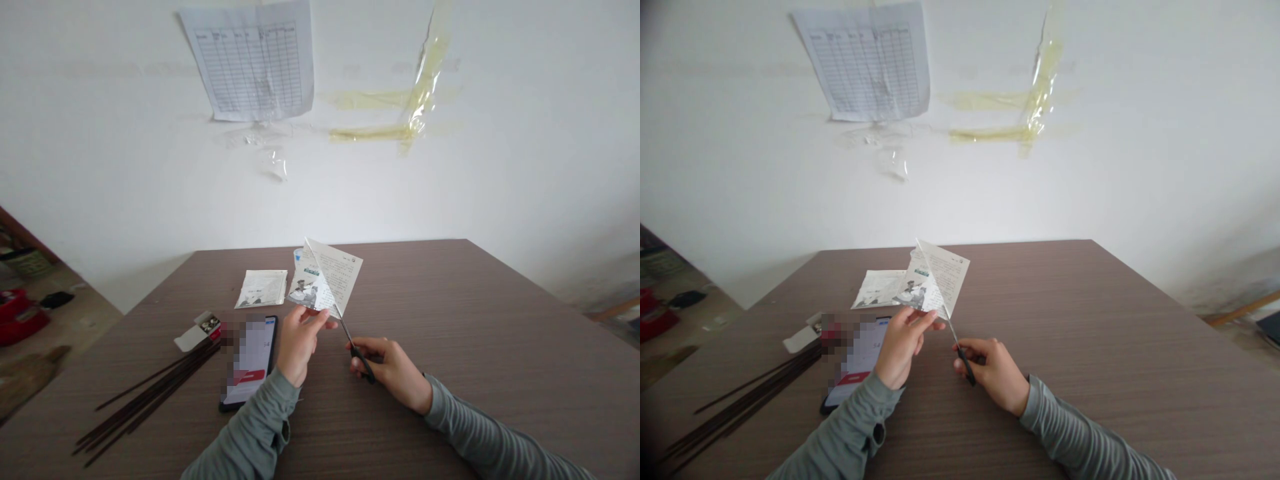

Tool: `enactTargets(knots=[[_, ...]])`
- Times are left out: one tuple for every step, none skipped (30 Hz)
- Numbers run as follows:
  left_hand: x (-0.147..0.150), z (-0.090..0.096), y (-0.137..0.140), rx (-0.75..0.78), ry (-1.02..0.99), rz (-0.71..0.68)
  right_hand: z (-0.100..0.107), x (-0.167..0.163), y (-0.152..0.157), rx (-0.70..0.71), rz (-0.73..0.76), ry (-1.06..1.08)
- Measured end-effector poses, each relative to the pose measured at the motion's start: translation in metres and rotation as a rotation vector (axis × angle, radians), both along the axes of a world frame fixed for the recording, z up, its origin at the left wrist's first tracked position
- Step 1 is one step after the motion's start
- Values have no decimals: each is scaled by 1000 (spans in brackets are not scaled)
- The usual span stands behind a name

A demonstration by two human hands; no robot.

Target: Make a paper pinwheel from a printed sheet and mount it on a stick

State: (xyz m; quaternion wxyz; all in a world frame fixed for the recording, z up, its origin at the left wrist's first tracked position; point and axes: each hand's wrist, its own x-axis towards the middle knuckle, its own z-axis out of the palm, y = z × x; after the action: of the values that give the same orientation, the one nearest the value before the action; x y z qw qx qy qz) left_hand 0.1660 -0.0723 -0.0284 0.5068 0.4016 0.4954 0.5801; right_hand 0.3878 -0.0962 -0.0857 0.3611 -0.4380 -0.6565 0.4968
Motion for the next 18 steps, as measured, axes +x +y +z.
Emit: enactTargets(knots=[[0,0,0,-2,0,-2,0,0,0,1,-6,5],[0,-1,0,-4,0,-3,0,0,0,0,-10,11],[-1,-1,1,-5,-1,-3,0,0,0,-1,-12,16],[-1,-1,1,-5,-2,-4,0,0,0,-1,-14,20],[-1,-1,1,-4,-4,-5,0,0,0,-3,-14,20],[-1,-1,1,-2,-5,-7,0,-1,0,-5,-14,19],[-1,-1,1,-1,-5,-9,1,-1,0,-9,-15,16],[-2,-1,1,2,-4,-11,3,-1,-1,-15,-17,14],[-2,-1,0,3,-1,-16,5,-1,-1,-23,-20,13],[-2,-1,0,5,3,-20,8,-2,-2,-31,-27,12],[-1,-1,-1,6,8,-25,11,-2,-3,-39,-37,12],[-1,-1,-1,7,12,-28,13,-3,-3,-46,-47,11],[-1,-1,-2,7,15,-30,16,-3,-4,-52,-56,11],[-1,-1,-2,5,17,-32,18,-4,-5,-55,-63,12],[-1,-1,-2,4,17,-33,20,-4,-5,-57,-68,15],[0,-1,-2,3,16,-32,21,-4,-5,-57,-70,17],[0,0,-2,2,16,-32,21,-5,-5,-57,-68,20],[0,0,-2,4,16,-32,21,-5,-5,-58,-65,24]])
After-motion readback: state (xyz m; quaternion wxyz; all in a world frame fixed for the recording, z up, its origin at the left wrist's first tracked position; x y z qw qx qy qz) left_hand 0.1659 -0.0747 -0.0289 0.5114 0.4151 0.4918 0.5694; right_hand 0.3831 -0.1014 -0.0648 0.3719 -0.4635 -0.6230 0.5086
